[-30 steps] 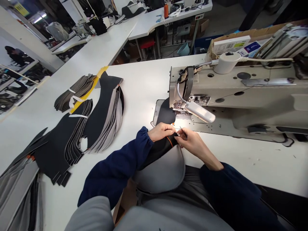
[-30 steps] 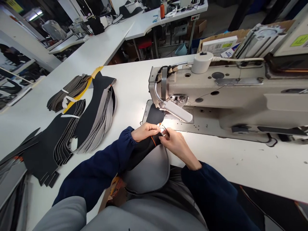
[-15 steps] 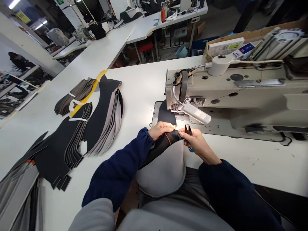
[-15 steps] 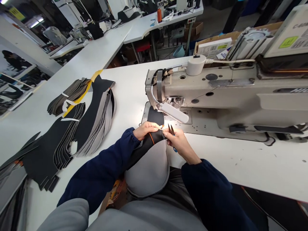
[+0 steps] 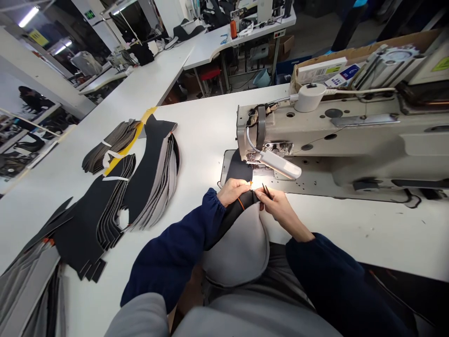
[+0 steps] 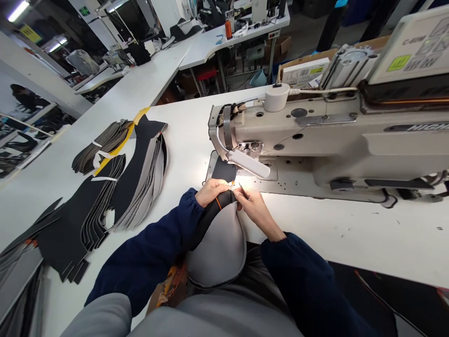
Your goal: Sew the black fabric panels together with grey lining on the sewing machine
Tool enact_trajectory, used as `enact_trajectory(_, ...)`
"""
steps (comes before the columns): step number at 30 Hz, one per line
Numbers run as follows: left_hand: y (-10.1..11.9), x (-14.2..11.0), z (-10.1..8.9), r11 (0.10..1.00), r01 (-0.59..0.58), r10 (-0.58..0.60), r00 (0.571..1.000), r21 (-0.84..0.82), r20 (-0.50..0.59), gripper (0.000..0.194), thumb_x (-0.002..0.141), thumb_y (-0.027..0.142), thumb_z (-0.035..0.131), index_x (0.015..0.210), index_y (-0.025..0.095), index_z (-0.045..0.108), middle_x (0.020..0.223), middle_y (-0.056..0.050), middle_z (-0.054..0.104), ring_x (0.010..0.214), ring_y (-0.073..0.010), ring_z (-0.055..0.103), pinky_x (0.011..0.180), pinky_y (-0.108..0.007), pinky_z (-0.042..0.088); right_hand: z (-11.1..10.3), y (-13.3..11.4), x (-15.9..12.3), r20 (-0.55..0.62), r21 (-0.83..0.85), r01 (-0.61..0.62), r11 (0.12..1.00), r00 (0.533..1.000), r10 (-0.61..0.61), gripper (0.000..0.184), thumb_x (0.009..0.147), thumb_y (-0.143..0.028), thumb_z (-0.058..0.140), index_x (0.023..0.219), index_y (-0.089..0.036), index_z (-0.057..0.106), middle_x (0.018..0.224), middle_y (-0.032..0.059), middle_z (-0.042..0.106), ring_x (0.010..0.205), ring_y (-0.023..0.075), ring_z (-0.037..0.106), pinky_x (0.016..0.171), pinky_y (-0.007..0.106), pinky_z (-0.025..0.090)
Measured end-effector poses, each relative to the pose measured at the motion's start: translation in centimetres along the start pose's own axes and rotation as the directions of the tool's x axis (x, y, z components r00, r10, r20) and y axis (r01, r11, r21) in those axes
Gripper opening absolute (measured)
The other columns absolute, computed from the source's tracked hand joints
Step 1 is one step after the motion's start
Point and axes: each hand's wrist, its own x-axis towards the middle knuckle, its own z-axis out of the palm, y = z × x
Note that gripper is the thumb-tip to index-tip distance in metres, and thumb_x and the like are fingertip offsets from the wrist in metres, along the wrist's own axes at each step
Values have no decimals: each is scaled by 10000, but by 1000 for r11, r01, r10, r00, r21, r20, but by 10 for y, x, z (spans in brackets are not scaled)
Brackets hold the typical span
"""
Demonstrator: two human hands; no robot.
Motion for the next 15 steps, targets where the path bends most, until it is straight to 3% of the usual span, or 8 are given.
enact_trajectory(3, 6, -9, -9, 998, -43, 43, 999, -53, 3, 333, 702, 451, 633, 620, 151, 514, 547, 54, 423, 522, -72, 370, 509, -215, 286, 5, 4, -23, -5, -45, 55, 997, 998, -56, 407, 857, -587, 479, 776, -197, 566, 761, 30, 612, 659, 159, 544, 551, 262, 433)
enact_trajectory(5, 13, -19, -24, 990, -85, 84, 996, -111, -17, 326, 653, 444, 695, 696, 146, 570, 608, 38, 503, 561, -84, 435, 547, -215, 329, 16, 10, -47, 88, -40, 119, 992, 989, -115, 363, 850, -545, 543, 932, -197, 605, 900, 50, 654, 816, 206, 595, 699, 301, 489)
enact_trajectory(8, 29, -31, -58, 973, -188, 160, 966, -131, -203, 326, 609, 415, 752, 730, 159, 589, 659, 29, 549, 590, -98, 477, 575, -219, 361, 45, 26, -82, 219, -26, 133, 991, 968, -124, 434, 804, -484, 647, 1130, -205, 580, 1048, 74, 668, 927, 253, 617, 828, 361, 503)
enact_trajectory(11, 48, -38, -89, 942, -335, 290, 842, -19, -455, 288, 667, 424, 722, 746, 178, 593, 664, 30, 538, 597, -110, 488, 581, -227, 385, 64, 40, -100, 162, -36, 91, 995, 983, -84, 378, 841, -516, 576, 1046, -199, 611, 949, 76, 693, 857, 268, 643, 796, 402, 535)
enact_trajectory(13, 61, -44, -101, 886, -426, 453, 705, 184, -546, 239, 741, 411, 673, 781, 184, 611, 739, 8, 558, 686, -136, 536, 645, -245, 430, 59, 42, -102, 102, -93, 120, 988, 989, -110, 369, 884, -542, 492, 982, -216, 636, 910, 75, 702, 842, 279, 651, 753, 412, 556)
enact_trajectory(15, 67, -54, -107, 784, -438, 621, 568, 440, -541, 205, 821, 371, 605, 895, 183, 639, 950, -41, 579, 814, -155, 568, 752, -265, 460, 44, 37, -96, 30, -287, 206, 936, 978, -207, 327, 886, -555, 502, 986, -281, 650, 935, 66, 702, 860, 277, 648, 682, 385, 568)
